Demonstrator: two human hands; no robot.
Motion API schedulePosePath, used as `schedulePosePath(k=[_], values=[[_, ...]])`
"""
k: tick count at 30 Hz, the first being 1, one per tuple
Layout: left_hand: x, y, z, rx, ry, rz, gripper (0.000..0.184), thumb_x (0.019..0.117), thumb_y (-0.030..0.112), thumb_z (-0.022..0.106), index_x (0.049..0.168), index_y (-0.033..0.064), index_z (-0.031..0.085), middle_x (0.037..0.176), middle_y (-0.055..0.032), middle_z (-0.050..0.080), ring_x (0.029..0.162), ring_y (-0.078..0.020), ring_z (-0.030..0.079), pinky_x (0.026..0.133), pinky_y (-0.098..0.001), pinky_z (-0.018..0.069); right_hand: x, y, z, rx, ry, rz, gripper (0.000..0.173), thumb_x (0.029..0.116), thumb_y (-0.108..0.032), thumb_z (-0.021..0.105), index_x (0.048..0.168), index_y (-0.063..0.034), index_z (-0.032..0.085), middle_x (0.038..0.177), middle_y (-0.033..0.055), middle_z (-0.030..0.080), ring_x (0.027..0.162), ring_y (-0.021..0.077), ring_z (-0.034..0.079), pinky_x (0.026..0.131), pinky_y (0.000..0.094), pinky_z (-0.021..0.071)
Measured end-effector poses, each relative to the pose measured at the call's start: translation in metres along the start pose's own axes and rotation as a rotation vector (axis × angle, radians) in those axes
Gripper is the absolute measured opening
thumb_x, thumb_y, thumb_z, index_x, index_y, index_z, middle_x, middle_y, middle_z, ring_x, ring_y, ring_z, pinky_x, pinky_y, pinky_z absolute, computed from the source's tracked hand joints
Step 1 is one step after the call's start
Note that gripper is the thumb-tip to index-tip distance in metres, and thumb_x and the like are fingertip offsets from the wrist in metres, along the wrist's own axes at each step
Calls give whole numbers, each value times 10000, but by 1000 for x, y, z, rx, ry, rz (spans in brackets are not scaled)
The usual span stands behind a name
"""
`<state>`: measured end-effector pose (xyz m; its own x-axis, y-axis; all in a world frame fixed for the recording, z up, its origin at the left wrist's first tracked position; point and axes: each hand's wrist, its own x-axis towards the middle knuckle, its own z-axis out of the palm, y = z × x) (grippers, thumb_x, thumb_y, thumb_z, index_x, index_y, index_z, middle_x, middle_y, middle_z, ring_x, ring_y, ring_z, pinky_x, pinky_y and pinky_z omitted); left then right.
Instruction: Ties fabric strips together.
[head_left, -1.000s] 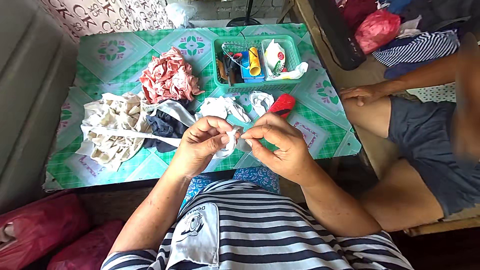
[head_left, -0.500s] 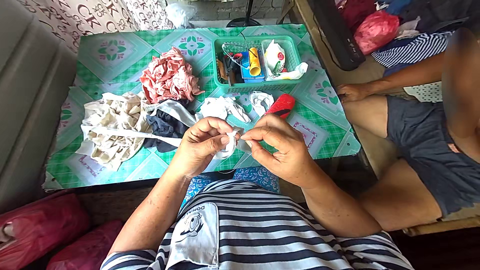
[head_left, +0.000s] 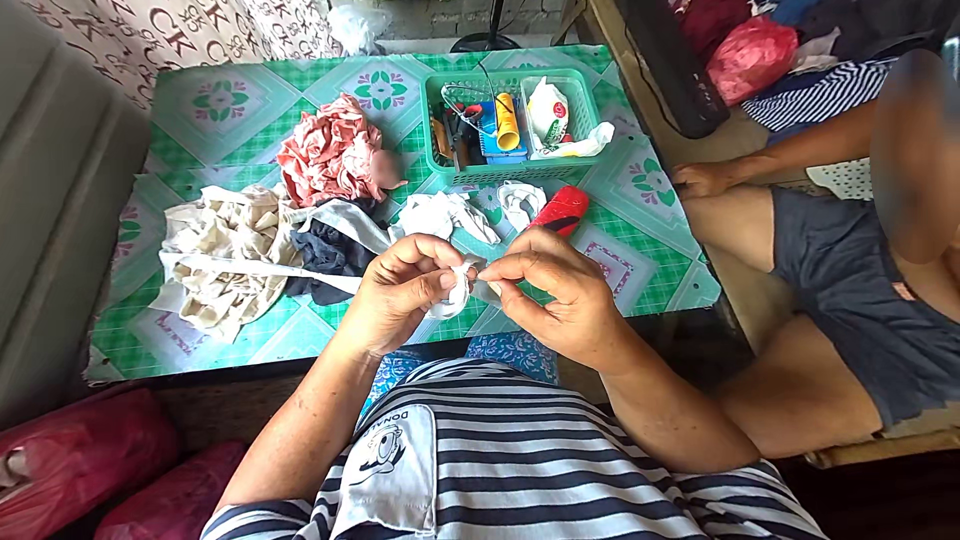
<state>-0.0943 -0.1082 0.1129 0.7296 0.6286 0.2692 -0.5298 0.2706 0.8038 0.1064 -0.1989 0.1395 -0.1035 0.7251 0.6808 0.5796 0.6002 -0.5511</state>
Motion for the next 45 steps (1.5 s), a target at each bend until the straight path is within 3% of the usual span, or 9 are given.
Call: schedulePosePath(k=[24, 32, 40, 45], values=[[2, -4, 0, 36, -10, 14, 191, 928, 43, 720, 1096, 131, 722, 991, -34, 742, 873, -108, 728, 810, -271, 613, -7, 6, 6, 142, 15, 54, 96, 920, 1, 659, 981, 27, 729, 928, 68, 627, 881, 60, 610, 788, 159, 537], [3, -8, 1, 181, 33, 45, 203, 932, 53, 716, 1111, 148, 728, 1013, 2, 744, 901, -79, 716, 825, -258, 603, -8, 13, 14, 79, 73, 49, 62, 924, 1, 667, 982, 18, 682, 964, 95, 668, 942, 118, 652, 857, 236, 560], [3, -10, 3, 326, 109, 95, 205, 928, 40, 714, 1108, 138, 715, 998, 16, 729, 875, -66, 696, 808, -242, 592, -6, 9, 24, 61, 154, 83, 64, 920, 41, 641, 973, 22, 671, 964, 105, 664, 965, 132, 656, 861, 234, 562], [5, -11, 6, 536, 171, 215, 234, 932, -10, 687, 1135, 106, 678, 1028, 34, 715, 899, -62, 692, 837, -246, 594, -4, 6, 31, 67, 160, 129, 173, 934, 23, 613, 1065, 21, 726, 1029, 115, 677, 1012, 138, 654, 878, 238, 564]])
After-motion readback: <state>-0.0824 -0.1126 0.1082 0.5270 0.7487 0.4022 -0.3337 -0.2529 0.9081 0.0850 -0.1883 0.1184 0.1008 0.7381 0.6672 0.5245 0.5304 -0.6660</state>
